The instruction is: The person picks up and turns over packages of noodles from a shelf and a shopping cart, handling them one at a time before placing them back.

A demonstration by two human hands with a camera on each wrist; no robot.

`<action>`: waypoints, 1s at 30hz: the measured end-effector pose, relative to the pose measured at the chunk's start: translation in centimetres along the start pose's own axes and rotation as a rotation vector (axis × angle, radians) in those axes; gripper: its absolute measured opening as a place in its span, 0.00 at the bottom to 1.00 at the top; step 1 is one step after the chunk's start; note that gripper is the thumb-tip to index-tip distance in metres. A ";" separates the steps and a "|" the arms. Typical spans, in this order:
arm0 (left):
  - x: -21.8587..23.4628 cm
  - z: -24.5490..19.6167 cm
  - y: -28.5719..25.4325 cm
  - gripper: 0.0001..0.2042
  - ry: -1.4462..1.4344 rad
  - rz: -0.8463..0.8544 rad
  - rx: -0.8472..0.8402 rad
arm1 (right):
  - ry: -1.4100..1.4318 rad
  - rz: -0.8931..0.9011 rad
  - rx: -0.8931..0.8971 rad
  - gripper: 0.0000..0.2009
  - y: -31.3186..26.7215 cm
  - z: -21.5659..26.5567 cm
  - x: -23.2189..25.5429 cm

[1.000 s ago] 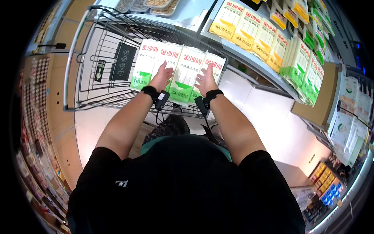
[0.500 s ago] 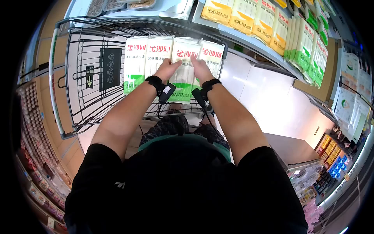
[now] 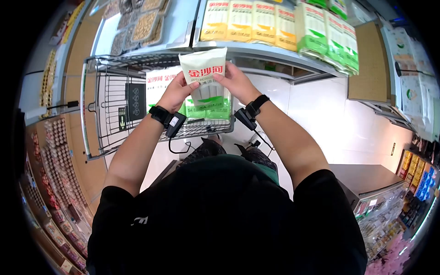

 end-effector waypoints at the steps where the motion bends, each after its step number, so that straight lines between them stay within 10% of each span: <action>1: -1.7 -3.0 -0.8 0.21 0.020 -0.006 -0.046 | 0.020 0.022 0.075 0.26 -1.1 2.7 -0.3; 10: -17.8 -19.0 -3.3 0.18 0.208 -0.068 -0.468 | -0.121 0.010 0.602 0.21 -14.7 20.1 4.3; 20: -34.0 -26.1 -4.6 0.17 0.154 0.057 -0.636 | -0.247 -0.149 0.855 0.20 -28.1 28.8 11.8; 24: -36.6 -26.9 -3.6 0.21 0.451 0.071 -0.650 | -0.563 -0.405 0.875 0.20 -30.0 30.5 15.5; 26: -38.0 -26.7 -3.1 0.23 0.706 0.002 -0.630 | -0.494 -0.332 0.512 0.21 -29.8 30.3 17.4; 30: -40.7 -27.2 -4.5 0.22 0.931 0.071 -0.592 | -0.165 -0.248 0.426 0.19 -29.2 29.1 19.3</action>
Point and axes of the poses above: each hand's wrist, its own y-axis towards the middle knuckle, its own x-axis out of the back of the hand, z = x × y, the point moved 4 cm from there along y, towards the middle knuckle, and after that the axes turned 15 degrees about y, right-handed, at the moved point
